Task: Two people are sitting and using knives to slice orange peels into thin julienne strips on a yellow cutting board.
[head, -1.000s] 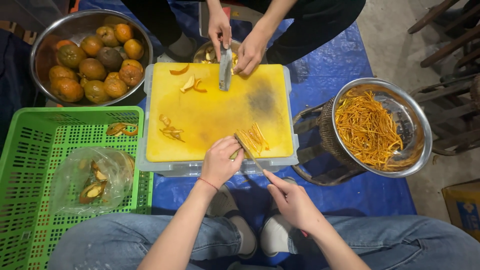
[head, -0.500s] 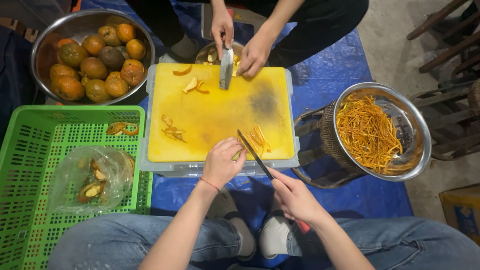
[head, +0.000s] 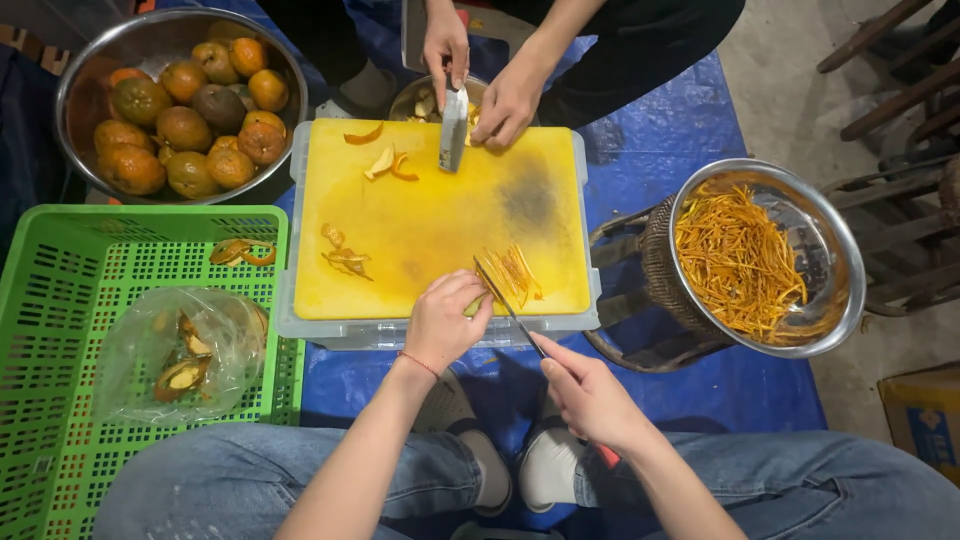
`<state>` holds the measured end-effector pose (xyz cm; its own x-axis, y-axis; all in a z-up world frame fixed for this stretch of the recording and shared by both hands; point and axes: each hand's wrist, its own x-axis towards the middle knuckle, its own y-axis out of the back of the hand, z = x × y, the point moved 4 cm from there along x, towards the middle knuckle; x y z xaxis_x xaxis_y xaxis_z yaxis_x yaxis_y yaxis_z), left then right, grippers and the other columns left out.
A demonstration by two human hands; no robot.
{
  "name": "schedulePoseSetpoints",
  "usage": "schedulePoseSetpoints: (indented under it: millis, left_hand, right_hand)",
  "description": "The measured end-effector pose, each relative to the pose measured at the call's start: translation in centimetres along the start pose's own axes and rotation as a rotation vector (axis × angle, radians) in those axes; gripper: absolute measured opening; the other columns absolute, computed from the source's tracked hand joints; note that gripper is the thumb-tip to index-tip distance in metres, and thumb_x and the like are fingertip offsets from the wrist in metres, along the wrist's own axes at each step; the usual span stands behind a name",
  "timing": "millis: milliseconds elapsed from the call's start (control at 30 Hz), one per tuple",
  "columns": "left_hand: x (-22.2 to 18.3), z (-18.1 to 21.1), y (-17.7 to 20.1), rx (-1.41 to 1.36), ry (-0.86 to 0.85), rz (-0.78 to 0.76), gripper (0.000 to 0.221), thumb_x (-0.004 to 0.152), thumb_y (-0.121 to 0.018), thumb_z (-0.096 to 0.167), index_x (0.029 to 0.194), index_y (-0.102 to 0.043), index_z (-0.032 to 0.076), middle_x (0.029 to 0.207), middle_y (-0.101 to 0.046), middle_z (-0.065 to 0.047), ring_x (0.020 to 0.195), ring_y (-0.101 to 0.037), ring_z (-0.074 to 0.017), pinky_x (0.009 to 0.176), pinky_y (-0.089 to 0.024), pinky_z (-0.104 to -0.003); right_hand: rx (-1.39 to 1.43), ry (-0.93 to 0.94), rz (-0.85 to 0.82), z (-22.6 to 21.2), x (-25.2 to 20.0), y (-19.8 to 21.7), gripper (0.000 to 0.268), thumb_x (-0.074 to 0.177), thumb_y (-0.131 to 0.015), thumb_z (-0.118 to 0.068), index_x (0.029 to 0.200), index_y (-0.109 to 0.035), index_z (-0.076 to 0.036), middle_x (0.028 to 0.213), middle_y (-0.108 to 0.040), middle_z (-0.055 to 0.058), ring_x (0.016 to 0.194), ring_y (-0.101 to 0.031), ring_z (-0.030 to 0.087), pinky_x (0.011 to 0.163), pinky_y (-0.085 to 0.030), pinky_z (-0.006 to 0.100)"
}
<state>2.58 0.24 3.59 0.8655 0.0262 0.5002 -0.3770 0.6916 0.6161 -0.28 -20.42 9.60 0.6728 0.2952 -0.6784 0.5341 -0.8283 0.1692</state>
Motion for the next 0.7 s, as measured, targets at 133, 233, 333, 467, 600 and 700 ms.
schedulePoseSetpoints:
  millis: [133,233,333,467,600,700]
  left_hand:
    - [-0.3,-0.4,-0.3,0.019,0.001,0.004,0.011,0.089,-0.071,0.012,0.093,-0.079,0.006,0.1,-0.079,-0.004,0.099,-0.072,-0.0224,0.091,-0.058,-0.04]
    - [-0.1,-0.4,-0.4,0.01,0.018,-0.004,0.012,0.088,-0.071,0.013,0.093,-0.08,0.006,0.101,-0.079,-0.005,0.1,-0.072,-0.0226,0.091,-0.059,-0.039]
    - [-0.1,-0.3,-0.2,0.006,0.018,0.016,0.01,0.087,-0.071,0.01,0.089,-0.079,0.006,0.098,-0.078,-0.004,0.098,-0.072,-0.022,0.09,-0.058,-0.038]
    - [0.2,0.1,0.1,0.005,-0.014,0.027,0.009,0.087,-0.069,0.008,0.085,-0.077,0.005,0.093,-0.077,-0.004,0.091,-0.071,-0.0218,0.087,-0.058,-0.037]
    - [-0.3,-1.4,-1.5,0.067,-0.046,0.177,0.002,0.079,-0.076,0.015,0.078,-0.077,0.014,0.085,-0.075,0.001,0.095,-0.074,-0.0188,0.091,-0.059,-0.03]
    - [-0.4,-1.1,-1.0,0.062,-0.074,0.184,0.002,0.08,-0.077,0.015,0.08,-0.076,0.014,0.087,-0.075,0.0,0.094,-0.075,-0.0199,0.09,-0.059,-0.032]
  right_hand:
    - [-0.034,0.012,0.023,0.1,-0.6,-0.5,0.054,0.103,-0.047,-0.024,0.156,-0.052,-0.026,0.056,-0.031,-0.003,0.045,-0.027,0.009,0.039,-0.026,0.025]
    - [-0.142,0.042,0.054,-0.3,-1.1,-0.4,0.053,0.103,-0.048,-0.024,0.155,-0.054,-0.026,0.056,-0.034,-0.005,0.049,-0.028,0.009,0.044,-0.027,0.027]
    - [-0.308,0.043,0.079,0.0,-0.9,-0.3,0.054,0.102,-0.049,-0.027,0.156,-0.054,-0.028,0.065,-0.041,-0.005,0.061,-0.034,0.01,0.06,-0.032,0.029]
    - [-0.385,0.174,0.116,-0.2,0.5,-0.6,0.051,0.101,-0.052,-0.026,0.152,-0.058,-0.025,0.066,-0.039,-0.006,0.062,-0.033,0.01,0.061,-0.032,0.027]
    - [-0.441,0.394,0.177,-1.1,3.7,-1.2,0.045,0.1,-0.058,-0.027,0.144,-0.063,-0.029,0.082,-0.08,0.015,0.081,-0.075,0.034,0.075,-0.058,0.044]
    - [-0.378,0.347,0.162,0.8,5.0,-0.6,0.043,0.1,-0.055,-0.027,0.142,-0.064,-0.029,0.059,-0.069,0.007,0.061,-0.066,0.019,0.061,-0.059,0.039]
